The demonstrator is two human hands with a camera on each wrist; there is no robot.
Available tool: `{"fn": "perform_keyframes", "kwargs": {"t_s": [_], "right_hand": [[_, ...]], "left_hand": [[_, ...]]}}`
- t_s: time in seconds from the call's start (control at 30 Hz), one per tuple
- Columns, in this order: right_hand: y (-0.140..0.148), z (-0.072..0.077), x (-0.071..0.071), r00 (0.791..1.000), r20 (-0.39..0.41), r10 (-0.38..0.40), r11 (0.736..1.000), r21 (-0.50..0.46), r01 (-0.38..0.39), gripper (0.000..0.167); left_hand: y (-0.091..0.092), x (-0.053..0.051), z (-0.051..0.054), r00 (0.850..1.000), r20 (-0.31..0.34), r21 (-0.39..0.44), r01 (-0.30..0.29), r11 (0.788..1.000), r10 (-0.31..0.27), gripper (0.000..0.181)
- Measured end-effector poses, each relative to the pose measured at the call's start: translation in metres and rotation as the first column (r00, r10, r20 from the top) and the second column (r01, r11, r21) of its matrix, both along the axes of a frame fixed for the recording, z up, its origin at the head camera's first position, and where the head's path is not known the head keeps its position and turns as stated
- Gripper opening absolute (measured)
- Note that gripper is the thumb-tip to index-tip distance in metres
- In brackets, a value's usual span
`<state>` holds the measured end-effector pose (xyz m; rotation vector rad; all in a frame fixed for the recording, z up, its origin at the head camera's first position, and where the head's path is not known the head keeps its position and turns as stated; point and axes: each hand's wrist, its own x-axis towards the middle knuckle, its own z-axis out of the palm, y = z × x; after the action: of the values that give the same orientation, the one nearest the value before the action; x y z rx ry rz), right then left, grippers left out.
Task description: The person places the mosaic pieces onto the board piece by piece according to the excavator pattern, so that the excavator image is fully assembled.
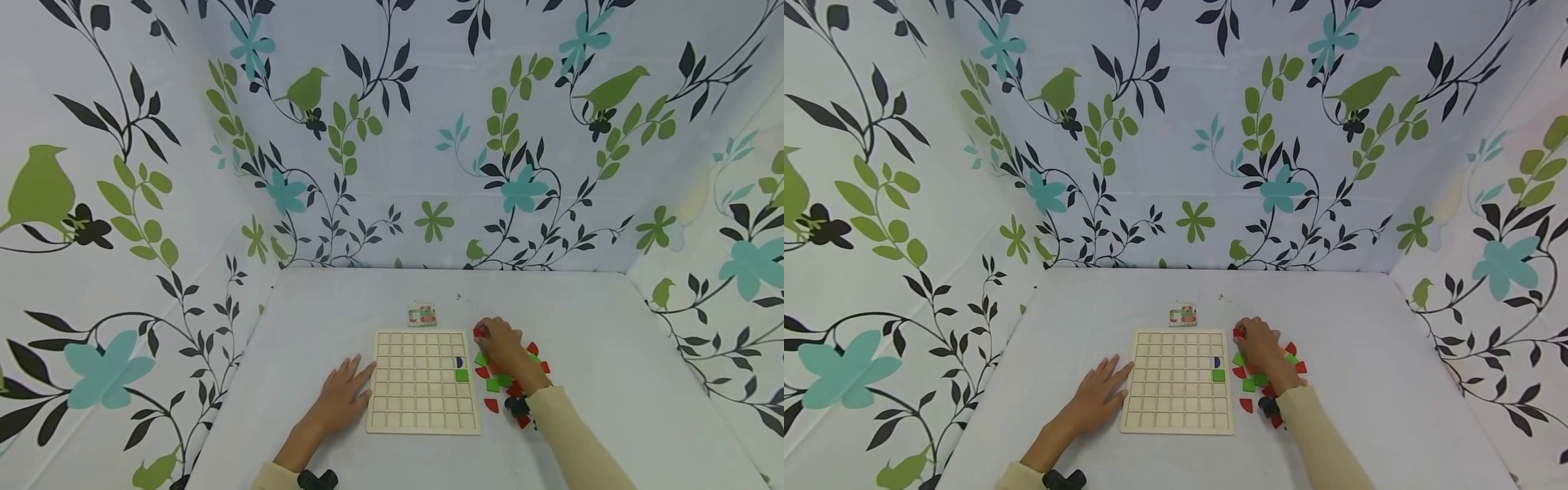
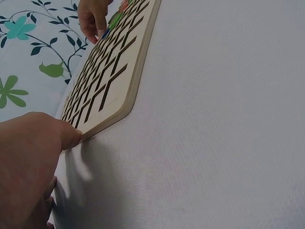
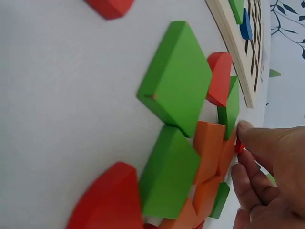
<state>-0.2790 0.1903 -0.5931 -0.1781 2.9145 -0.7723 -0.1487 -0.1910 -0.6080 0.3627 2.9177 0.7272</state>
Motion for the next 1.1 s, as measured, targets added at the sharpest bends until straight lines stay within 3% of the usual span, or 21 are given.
{"fn": "perform_keyframes", "kwargs": {"t_s": [0.23,0.37,0.8,0.93,1.1], "right_hand": [[0.000,-0.004,0.002,0.998,-0.055,0.026,0.998,0.053,-0.023,0.034],[-0.002,-0.002,0.012,0.994,-0.087,0.060,0.995,0.086,-0.052,0.033],[-0.017,0.016,0.074,0.985,-0.126,0.117,0.993,0.006,-0.117,0.027],[-0.027,0.014,0.094,0.981,-0.131,0.145,0.989,-0.011,-0.148,0.017],[-0.035,0.004,0.111,0.978,-0.137,0.159,0.987,0.014,-0.159,0.017]], "left_hand": [[0.000,0.000,0.000,1.000,-0.010,0.003,0.001,1.000,-0.001,0.056],[-0.001,0.000,-0.001,1.000,-0.014,0.012,0.005,1.000,-0.005,0.056],[-0.002,0.001,-0.001,1.000,-0.008,-0.009,-0.008,1.000,0.007,0.056],[-0.002,0.001,-0.001,1.000,-0.014,-0.008,-0.006,1.000,0.006,0.056],[-0.001,0.000,-0.002,1.000,-0.001,-0.005,0.008,1.000,-0.008,0.057]]}}
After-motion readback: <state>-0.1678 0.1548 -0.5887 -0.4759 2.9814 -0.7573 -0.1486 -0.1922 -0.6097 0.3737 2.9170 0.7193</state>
